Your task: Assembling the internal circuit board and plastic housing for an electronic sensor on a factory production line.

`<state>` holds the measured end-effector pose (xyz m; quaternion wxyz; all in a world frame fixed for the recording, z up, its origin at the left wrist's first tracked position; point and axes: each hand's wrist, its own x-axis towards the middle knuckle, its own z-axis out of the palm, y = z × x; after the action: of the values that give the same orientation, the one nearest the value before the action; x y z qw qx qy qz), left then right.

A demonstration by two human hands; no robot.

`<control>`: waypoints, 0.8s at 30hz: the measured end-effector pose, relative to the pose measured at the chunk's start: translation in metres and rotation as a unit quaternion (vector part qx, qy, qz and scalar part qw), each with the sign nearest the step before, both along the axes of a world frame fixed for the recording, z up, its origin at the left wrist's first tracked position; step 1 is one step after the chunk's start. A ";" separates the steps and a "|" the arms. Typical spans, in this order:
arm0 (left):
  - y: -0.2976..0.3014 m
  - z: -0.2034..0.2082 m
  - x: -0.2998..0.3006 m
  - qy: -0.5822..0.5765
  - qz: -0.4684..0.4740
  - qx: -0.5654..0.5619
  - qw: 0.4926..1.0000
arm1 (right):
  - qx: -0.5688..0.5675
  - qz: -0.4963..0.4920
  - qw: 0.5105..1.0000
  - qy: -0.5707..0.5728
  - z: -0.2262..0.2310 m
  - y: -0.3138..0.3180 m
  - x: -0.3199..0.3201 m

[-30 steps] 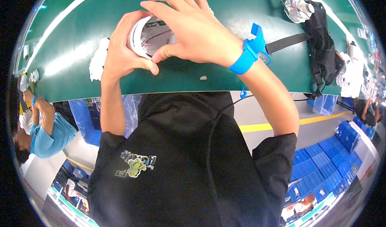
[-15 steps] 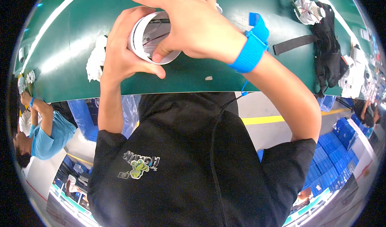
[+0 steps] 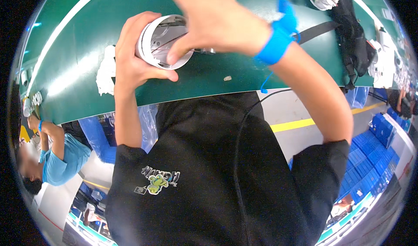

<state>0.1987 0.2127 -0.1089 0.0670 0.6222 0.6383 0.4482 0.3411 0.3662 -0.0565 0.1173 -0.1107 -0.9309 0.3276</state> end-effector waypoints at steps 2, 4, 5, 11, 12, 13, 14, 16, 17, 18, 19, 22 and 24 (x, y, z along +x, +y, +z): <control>0.001 -0.001 0.000 0.002 -0.008 0.014 1.000 | 0.053 -0.024 0.994 0.090 -0.006 0.025 0.017; 0.005 -0.004 0.001 0.000 -0.025 0.041 0.999 | -0.060 -0.090 0.994 -0.021 -0.033 0.065 0.033; 0.002 -0.005 0.001 0.005 -0.026 0.042 0.999 | -0.211 -0.078 0.970 -0.089 -0.032 0.065 0.032; -0.005 -0.008 0.001 0.005 -0.004 0.046 0.999 | -0.346 0.174 0.909 -0.156 -0.060 0.068 0.017; -0.004 -0.010 0.003 0.011 -0.004 0.047 0.999 | -0.375 0.206 0.893 -0.139 -0.059 0.068 0.022; -0.004 -0.012 0.005 0.000 0.012 0.062 0.998 | -0.402 0.240 0.875 -0.122 -0.057 0.066 0.029; -0.005 -0.014 0.006 -0.011 0.027 0.077 0.997 | -0.472 0.233 0.833 -0.167 -0.054 0.064 0.038; -0.003 -0.012 0.010 0.019 0.045 0.068 0.996 | -0.519 0.182 0.817 -0.173 -0.054 0.055 0.058; -0.002 -0.009 0.015 0.044 0.057 0.055 0.996 | -0.494 0.153 0.839 -0.168 -0.052 0.051 0.066; -0.001 -0.008 0.017 0.045 0.060 0.045 0.996 | -0.490 0.116 0.849 -0.162 -0.045 0.048 0.074; -0.002 -0.007 0.016 0.046 0.060 0.045 0.996 | -0.486 0.078 0.857 -0.155 -0.037 0.043 0.081; -0.005 -0.005 0.015 0.044 0.059 -0.012 0.997 | -0.175 0.043 0.983 -0.022 -0.009 0.028 0.087; -0.005 -0.005 0.014 0.043 0.062 -0.008 0.997 | -0.115 0.043 0.991 0.057 -0.004 0.016 0.083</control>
<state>0.2129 0.2073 -0.1140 0.0169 0.5997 0.6816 0.4189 0.4240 0.3825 -0.0602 0.1422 -0.0646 -0.8830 0.4427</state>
